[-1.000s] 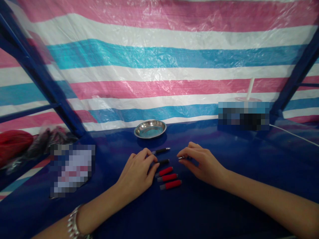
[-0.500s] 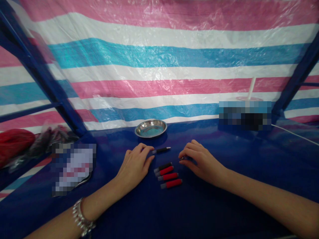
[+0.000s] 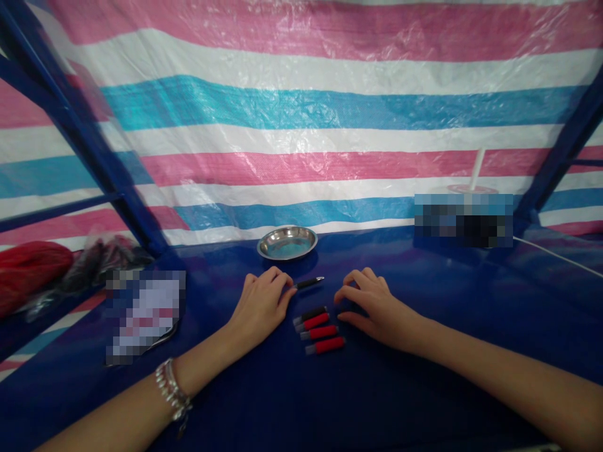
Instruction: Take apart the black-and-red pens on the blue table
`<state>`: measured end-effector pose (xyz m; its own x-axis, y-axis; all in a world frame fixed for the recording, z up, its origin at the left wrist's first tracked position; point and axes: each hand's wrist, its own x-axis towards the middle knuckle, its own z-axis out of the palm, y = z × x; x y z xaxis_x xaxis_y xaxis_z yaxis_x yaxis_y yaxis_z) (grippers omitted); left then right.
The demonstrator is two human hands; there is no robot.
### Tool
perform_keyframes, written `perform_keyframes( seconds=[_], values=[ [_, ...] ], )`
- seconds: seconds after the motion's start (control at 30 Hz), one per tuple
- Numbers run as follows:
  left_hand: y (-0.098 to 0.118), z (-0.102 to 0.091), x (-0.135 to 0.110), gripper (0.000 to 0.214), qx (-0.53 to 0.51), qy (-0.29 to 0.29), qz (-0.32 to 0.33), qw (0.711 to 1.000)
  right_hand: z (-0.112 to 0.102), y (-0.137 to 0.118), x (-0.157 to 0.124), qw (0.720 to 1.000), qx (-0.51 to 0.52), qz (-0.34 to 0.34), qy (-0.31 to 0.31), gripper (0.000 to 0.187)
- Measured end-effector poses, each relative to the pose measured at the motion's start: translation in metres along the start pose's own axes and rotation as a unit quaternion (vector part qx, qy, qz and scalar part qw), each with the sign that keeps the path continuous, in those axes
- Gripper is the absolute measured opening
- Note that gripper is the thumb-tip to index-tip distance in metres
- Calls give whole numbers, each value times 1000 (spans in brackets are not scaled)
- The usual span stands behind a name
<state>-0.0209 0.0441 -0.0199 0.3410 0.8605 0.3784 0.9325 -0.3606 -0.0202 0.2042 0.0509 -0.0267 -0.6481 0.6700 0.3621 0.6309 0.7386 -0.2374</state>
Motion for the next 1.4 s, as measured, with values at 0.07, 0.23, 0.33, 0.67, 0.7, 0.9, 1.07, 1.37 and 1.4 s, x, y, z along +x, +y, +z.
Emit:
perform_keyframes(
  seconds=[0.07,0.23,0.33,0.67,0.7,0.9,1.07,1.37,1.4],
  values=[
    [3,-3,-2,12,-5,9,10,1000,-1,1,0,1000,2,1,10,17],
    [11,-12,-8,10,-30,34,43,998,-3,5,1,999,8,13,35,18],
    [16,-15,-11,9,-46,63,77,994,-4,6,2,998,21,30,52,19],
    [29,-19,-17,12,-24,116,131,984,-9,3,3,991,119,-46,31,21],
    [30,-20,-17,13,-11,111,132,985,-9,2,3,991,122,-49,32,20],
    [33,-20,-18,17,46,86,144,985,-10,1,3,989,133,-54,36,19],
    [33,-22,-20,23,52,91,159,982,-10,1,1,991,106,-59,51,13],
    [33,-24,-19,25,51,83,153,983,-13,-2,1,994,94,-27,50,16],
    [33,-24,-19,26,48,86,154,983,-14,-2,1,994,95,-26,49,18]
  ],
)
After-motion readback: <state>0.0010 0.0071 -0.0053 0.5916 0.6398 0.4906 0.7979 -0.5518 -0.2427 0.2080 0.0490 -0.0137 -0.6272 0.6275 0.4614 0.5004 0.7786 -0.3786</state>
